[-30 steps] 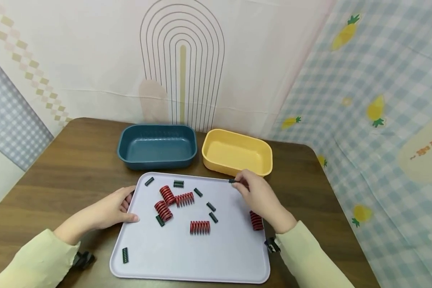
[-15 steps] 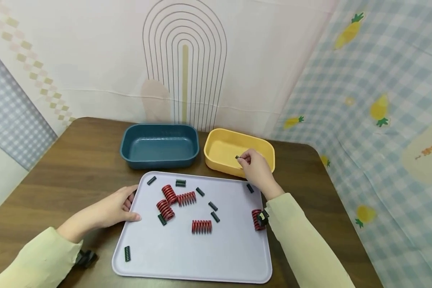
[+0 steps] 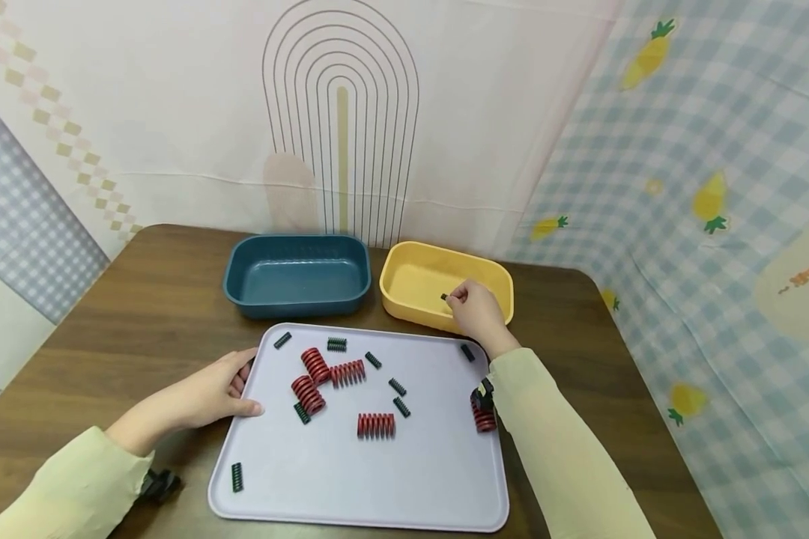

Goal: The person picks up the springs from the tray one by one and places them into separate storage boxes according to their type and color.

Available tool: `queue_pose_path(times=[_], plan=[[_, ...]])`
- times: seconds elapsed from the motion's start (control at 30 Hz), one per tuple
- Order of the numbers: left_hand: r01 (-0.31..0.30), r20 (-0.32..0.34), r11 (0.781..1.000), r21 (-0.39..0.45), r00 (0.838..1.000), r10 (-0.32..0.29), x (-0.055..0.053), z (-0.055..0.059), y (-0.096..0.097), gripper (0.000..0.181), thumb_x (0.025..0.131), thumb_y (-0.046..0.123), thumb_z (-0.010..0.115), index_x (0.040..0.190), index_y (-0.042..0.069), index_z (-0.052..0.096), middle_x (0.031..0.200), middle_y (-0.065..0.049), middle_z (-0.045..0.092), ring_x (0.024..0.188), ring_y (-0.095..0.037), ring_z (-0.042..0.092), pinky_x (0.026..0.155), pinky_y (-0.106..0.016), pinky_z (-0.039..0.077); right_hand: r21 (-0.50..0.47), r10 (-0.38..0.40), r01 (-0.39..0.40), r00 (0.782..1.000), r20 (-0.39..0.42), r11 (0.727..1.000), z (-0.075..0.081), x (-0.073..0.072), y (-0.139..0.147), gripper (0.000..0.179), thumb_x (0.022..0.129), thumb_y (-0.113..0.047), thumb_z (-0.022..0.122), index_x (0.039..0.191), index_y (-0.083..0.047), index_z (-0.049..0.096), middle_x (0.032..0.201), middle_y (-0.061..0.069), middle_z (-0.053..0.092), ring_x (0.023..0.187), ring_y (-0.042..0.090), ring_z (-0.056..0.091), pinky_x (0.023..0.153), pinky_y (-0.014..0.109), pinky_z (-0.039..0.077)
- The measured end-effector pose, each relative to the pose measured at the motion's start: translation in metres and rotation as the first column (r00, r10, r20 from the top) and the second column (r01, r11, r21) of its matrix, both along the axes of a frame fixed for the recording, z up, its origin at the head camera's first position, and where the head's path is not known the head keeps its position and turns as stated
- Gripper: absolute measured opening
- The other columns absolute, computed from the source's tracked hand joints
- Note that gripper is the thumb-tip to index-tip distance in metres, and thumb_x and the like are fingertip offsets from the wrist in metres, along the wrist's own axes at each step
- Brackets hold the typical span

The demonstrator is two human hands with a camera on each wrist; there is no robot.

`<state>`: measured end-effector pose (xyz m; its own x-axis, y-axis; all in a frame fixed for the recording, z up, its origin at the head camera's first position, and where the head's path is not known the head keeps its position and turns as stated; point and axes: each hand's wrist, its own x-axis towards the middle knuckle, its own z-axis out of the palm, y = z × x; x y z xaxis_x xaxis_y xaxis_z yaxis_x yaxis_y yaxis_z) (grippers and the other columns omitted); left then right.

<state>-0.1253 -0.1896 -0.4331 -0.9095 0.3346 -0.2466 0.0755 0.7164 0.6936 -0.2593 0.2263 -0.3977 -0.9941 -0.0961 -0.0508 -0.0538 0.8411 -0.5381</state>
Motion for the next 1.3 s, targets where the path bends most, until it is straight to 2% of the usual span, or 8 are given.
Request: queue_pose_path(times=[0.4,0.63,0.77,0.87,1.0,1.13,1.3], plan=[[0.003,0.011,0.999,0.033,1.000,-0.004,0.002,0.001,0.002,0.096,0.076,0.023,0.084,0.145,-0.011,0.027,0.102,-0.012,0.048,0.083,-0.017,0.053,0.074,-0.033,0.048,-0.011,0.012,-0.012,1.000,-0.010,1.000,0.000,-0.002,0.002,0.019,0.098,-0.026,0.056,0.103,-0.009,0.064,0.098,0.009,0.062,0.084,0.025,0.057,0.072,0.039,0.047],[0.010,-0.023,1.000,0.023,1.000,-0.010,-0.001,-0.002,0.000,0.096,0.076,0.025,0.084,0.145,-0.010,0.027,0.102,-0.011,0.048,0.083,-0.016,0.053,0.074,-0.033,0.047,0.010,0.042,-0.042,0.999,0.011,0.999,0.003,0.004,0.007,0.037,0.095,-0.031,0.062,0.119,-0.004,0.059,0.123,0.017,0.056,0.115,0.035,0.050,0.095,0.051,0.040],[0.018,-0.019,1.000,0.014,1.000,-0.018,-0.002,-0.004,0.000,0.096,0.076,0.026,0.084,0.145,-0.010,0.028,0.103,-0.011,0.049,0.084,-0.016,0.053,0.075,-0.034,0.047,0.006,0.074,-0.074,0.996,0.041,0.997,0.001,0.007,0.016,0.046,0.092,-0.034,0.066,0.125,-0.003,0.057,0.128,0.018,0.054,0.121,0.036,0.047,0.097,0.052,0.039],[0.018,-0.016,1.000,0.009,1.000,-0.018,-0.002,-0.005,0.000,0.096,0.076,0.027,0.084,0.145,-0.010,0.028,0.102,-0.011,0.048,0.084,-0.017,0.052,0.075,-0.034,0.047,0.009,0.097,-0.098,0.995,0.035,0.995,0.002,0.009,0.022,0.051,0.091,-0.038,0.066,0.127,-0.003,0.056,0.129,0.017,0.054,0.122,0.036,0.047,0.096,0.052,0.040],[0.013,-0.022,1.000,0.016,1.000,-0.012,-0.002,-0.006,-0.001,0.097,0.076,0.026,0.084,0.145,-0.010,0.028,0.103,-0.011,0.048,0.084,-0.017,0.052,0.075,-0.034,0.047,-0.004,0.095,-0.096,0.995,-0.033,0.995,0.012,0.020,0.028,0.053,0.091,-0.041,0.067,0.128,-0.004,0.056,0.128,0.017,0.056,0.119,0.036,0.049,0.093,0.052,0.043],[0.015,-0.025,1.000,0.017,1.000,-0.015,-0.002,-0.005,-0.001,0.096,0.076,0.026,0.084,0.145,-0.010,0.028,0.102,-0.011,0.049,0.083,-0.016,0.053,0.075,-0.034,0.047,-0.030,0.098,-0.102,0.990,-0.104,0.994,0.021,0.038,0.035,0.052,0.089,-0.043,0.068,0.124,-0.006,0.057,0.125,0.015,0.058,0.112,0.036,0.053,0.088,0.051,0.046],[0.020,-0.030,1.000,0.005,0.999,-0.019,-0.001,-0.003,-0.001,0.097,0.075,0.026,0.085,0.145,-0.010,0.028,0.101,-0.011,0.049,0.083,-0.016,0.052,0.074,-0.033,0.047,-0.060,0.118,-0.126,0.987,-0.112,0.990,0.022,0.064,0.042,0.050,0.087,-0.043,0.071,0.121,-0.007,0.059,0.117,0.012,0.062,0.105,0.030,0.058,0.085,0.045,0.049]])
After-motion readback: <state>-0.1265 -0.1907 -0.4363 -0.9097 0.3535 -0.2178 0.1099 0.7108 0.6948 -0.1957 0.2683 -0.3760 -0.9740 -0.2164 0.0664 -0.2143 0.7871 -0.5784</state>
